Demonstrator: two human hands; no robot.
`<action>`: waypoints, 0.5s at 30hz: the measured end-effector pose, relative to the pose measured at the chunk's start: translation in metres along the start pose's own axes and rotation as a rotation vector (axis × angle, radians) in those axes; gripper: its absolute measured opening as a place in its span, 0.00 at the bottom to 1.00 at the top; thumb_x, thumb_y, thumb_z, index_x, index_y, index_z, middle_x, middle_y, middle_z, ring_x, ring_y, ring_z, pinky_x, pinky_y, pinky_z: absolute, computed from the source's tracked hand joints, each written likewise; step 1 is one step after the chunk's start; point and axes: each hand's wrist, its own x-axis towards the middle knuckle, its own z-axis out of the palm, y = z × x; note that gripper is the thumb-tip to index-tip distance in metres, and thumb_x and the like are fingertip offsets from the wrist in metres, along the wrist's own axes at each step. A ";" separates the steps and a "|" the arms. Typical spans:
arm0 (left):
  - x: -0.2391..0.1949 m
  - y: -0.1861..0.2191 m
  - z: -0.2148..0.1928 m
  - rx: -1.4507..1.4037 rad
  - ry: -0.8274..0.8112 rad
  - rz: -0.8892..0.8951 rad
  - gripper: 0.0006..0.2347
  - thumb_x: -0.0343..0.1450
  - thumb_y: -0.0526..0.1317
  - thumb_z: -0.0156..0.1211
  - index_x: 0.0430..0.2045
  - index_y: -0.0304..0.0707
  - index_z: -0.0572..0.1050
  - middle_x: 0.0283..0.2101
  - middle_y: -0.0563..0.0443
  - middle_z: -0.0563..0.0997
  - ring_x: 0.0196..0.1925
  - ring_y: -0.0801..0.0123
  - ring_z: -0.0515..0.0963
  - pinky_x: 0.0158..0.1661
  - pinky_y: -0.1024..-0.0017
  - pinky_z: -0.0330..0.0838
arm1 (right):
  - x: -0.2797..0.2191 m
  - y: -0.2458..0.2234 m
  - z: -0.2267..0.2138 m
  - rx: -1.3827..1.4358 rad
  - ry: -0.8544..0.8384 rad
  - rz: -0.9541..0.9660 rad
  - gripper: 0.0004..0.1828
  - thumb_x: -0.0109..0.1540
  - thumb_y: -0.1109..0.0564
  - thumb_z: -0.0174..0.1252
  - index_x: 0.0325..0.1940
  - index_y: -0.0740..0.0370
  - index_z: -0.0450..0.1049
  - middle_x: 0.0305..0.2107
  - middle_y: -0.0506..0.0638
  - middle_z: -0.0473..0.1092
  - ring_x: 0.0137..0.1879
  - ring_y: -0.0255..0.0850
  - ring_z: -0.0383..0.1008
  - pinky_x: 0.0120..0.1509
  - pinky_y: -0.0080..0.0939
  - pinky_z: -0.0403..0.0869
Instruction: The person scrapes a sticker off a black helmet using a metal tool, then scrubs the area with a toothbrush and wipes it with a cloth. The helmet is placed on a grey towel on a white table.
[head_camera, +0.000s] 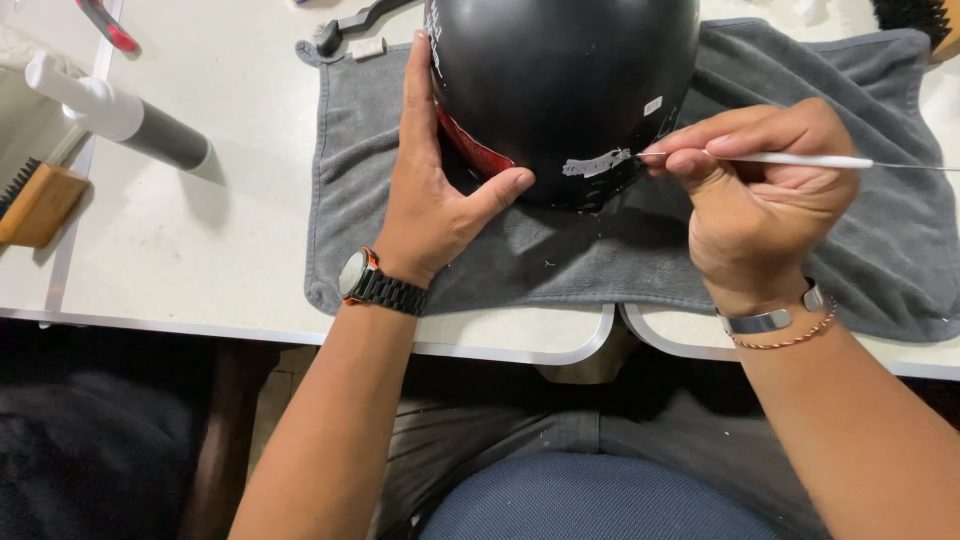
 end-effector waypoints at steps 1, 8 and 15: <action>-0.001 0.000 -0.001 0.002 0.001 -0.002 0.48 0.72 0.48 0.76 0.76 0.47 0.37 0.82 0.41 0.45 0.87 0.53 0.49 0.85 0.57 0.48 | -0.001 0.000 0.000 0.002 -0.001 0.002 0.20 0.64 0.82 0.64 0.38 0.67 0.62 0.31 0.69 0.71 0.38 0.58 0.80 0.45 0.50 0.86; -0.002 -0.004 -0.001 0.001 0.000 0.001 0.48 0.72 0.49 0.76 0.76 0.47 0.37 0.83 0.42 0.44 0.88 0.53 0.49 0.86 0.57 0.48 | -0.002 -0.001 -0.001 -0.050 -0.004 0.006 0.18 0.65 0.82 0.63 0.36 0.69 0.64 0.31 0.69 0.72 0.38 0.57 0.81 0.46 0.49 0.85; -0.002 -0.004 -0.001 0.004 -0.010 -0.004 0.48 0.73 0.48 0.76 0.76 0.46 0.36 0.83 0.42 0.44 0.88 0.54 0.48 0.87 0.59 0.47 | 0.000 -0.002 -0.002 -0.063 -0.011 0.011 0.21 0.67 0.80 0.67 0.39 0.66 0.61 0.31 0.69 0.71 0.38 0.58 0.81 0.46 0.50 0.86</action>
